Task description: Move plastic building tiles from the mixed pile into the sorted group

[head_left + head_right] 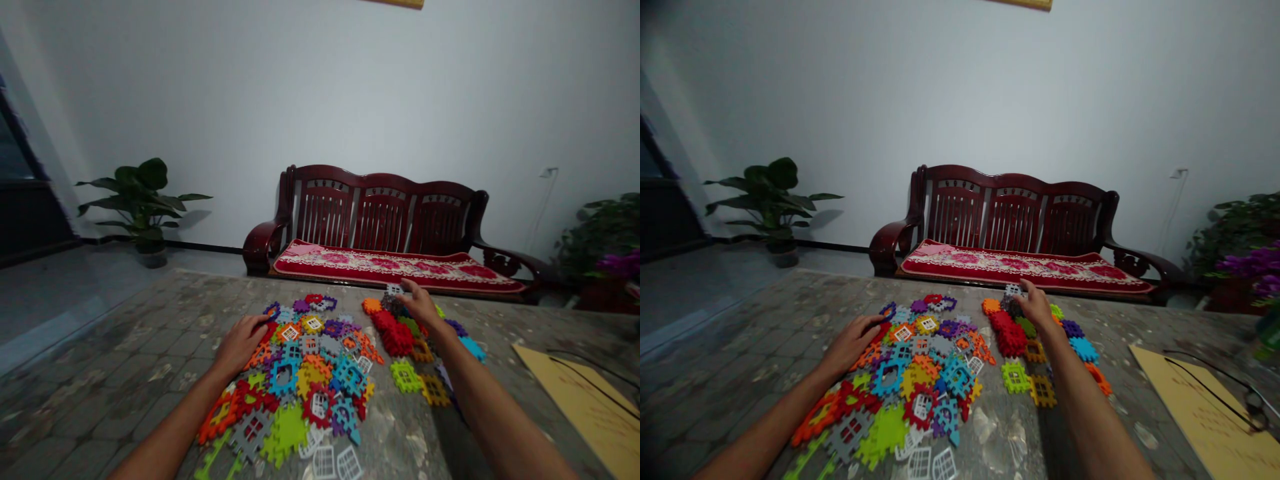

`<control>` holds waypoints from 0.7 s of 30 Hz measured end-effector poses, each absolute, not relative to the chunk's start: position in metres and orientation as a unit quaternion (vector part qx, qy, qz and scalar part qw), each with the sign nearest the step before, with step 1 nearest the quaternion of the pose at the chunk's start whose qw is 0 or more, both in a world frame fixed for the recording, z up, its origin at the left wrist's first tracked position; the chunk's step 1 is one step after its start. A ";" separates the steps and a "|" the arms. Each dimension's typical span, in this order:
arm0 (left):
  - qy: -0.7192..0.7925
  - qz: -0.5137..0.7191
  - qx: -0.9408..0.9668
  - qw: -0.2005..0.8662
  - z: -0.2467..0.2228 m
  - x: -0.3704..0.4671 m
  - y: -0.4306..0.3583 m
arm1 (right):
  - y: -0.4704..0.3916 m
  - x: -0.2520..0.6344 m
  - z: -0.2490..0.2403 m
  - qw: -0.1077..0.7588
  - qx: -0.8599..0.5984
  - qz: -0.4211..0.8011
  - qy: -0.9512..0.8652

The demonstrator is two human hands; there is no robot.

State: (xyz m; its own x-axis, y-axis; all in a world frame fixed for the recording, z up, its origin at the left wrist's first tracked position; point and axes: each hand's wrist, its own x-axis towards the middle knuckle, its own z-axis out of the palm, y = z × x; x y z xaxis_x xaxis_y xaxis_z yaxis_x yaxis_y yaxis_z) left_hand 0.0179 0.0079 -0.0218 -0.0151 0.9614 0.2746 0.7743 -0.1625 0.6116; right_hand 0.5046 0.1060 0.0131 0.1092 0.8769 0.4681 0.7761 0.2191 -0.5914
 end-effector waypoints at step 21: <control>0.632 0.334 0.687 0.133 -0.026 0.016 0.010 | 0.101 0.504 0.011 0.448 -0.601 0.104 -0.654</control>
State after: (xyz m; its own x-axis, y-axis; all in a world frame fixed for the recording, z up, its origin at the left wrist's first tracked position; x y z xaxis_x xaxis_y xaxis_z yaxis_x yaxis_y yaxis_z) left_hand 0.0159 0.0104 -0.0264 -0.0215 0.9567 0.2902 0.7786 -0.1661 0.6052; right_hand 0.5039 0.1009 0.0107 0.1239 0.8792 0.4601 0.6925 0.2554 -0.6747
